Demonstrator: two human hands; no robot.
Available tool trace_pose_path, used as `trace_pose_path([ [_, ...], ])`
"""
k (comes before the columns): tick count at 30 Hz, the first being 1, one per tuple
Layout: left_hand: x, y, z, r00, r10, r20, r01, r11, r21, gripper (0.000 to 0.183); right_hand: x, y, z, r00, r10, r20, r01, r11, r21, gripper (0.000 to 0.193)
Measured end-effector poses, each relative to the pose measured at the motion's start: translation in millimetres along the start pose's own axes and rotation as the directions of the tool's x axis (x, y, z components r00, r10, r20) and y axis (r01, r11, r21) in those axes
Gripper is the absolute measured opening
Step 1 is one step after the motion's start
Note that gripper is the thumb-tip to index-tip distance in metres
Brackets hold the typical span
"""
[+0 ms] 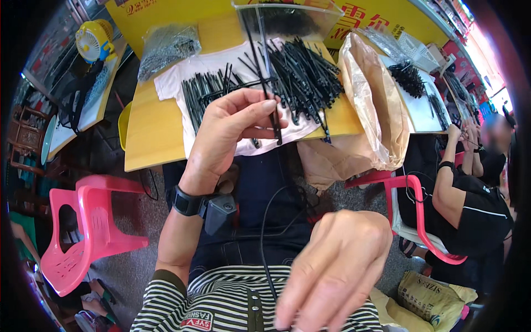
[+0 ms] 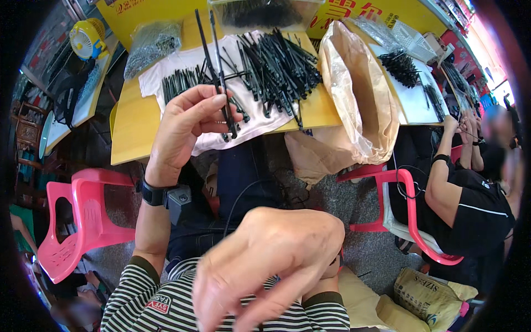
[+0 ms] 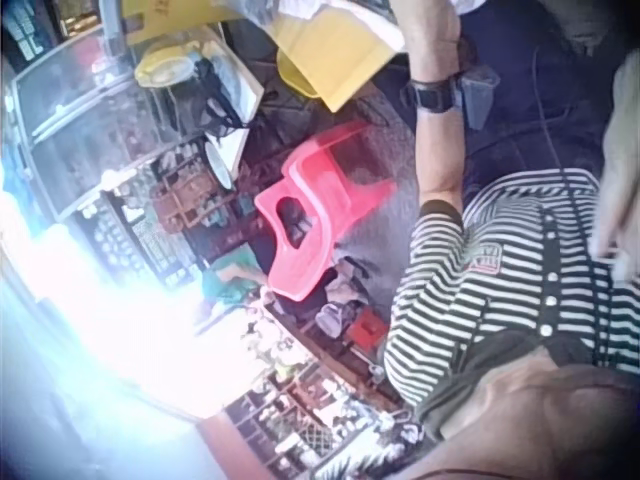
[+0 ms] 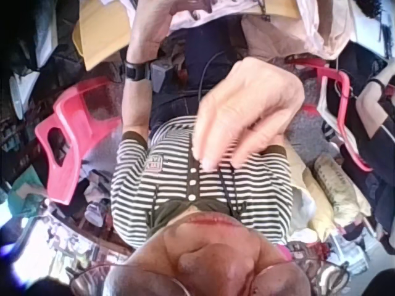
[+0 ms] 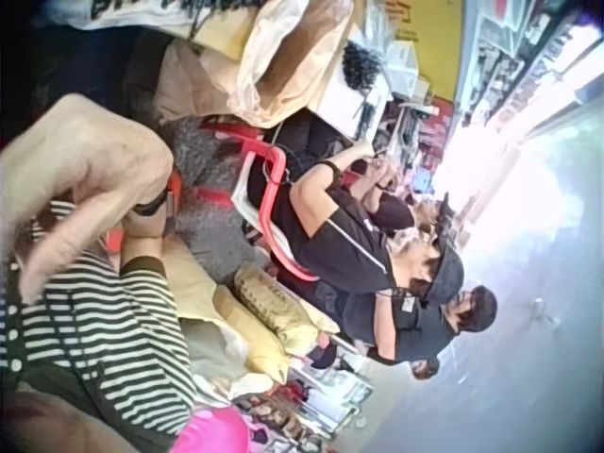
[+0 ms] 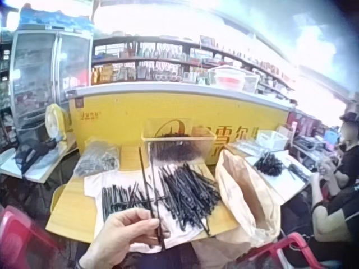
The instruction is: Bundling or preparing black cable ties at a workstation.
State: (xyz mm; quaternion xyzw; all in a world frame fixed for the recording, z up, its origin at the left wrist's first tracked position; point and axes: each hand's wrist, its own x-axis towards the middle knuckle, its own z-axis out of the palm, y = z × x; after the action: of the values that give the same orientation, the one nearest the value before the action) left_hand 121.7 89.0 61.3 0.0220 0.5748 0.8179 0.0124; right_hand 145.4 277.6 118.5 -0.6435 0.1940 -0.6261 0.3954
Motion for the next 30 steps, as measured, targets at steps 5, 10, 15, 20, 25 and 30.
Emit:
trace_pose_path([
  [5,-0.1,-7.7,4.0,0.998,-0.033,0.056,0.038,0.996,-0.084,0.009,-8.3,9.8,8.2,0.971,0.165,-0.171,-0.188,0.974,-0.128,0.021],
  [10,0.9,-10.8,2.0,0.996,-0.053,0.069,0.062,0.99,-0.124,0.009,-1.8,21.4,21.5,0.976,-0.069,-0.205,0.018,0.971,-0.24,0.016],
  [15,-3.7,-11.9,-1.0,0.992,-0.073,0.103,0.096,0.965,-0.243,0.008,-3.5,14.9,20.0,0.969,0.017,-0.247,-0.061,0.983,-0.174,0.017],
  [20,-6.2,-17.8,-8.9,0.992,-0.046,0.114,0.075,0.963,-0.259,0.01,-27.2,-1.7,-24.1,0.513,0.55,-0.659,-0.665,0.74,0.1,0.017],
  [25,-4.8,-19.2,-18.7,1.0,-0.021,0.003,0.021,0.982,-0.19,0.013,-51.7,-11.9,-117.9,-0.372,-0.411,-0.832,-0.058,0.905,-0.421,0.025],
  [30,-21.6,-19.3,-17.0,0.999,-0.034,0.03,0.041,0.959,-0.281,0.007,-76.3,28.1,-90.0,0.233,-0.258,-0.938,-0.277,0.907,-0.318,0.023],
])
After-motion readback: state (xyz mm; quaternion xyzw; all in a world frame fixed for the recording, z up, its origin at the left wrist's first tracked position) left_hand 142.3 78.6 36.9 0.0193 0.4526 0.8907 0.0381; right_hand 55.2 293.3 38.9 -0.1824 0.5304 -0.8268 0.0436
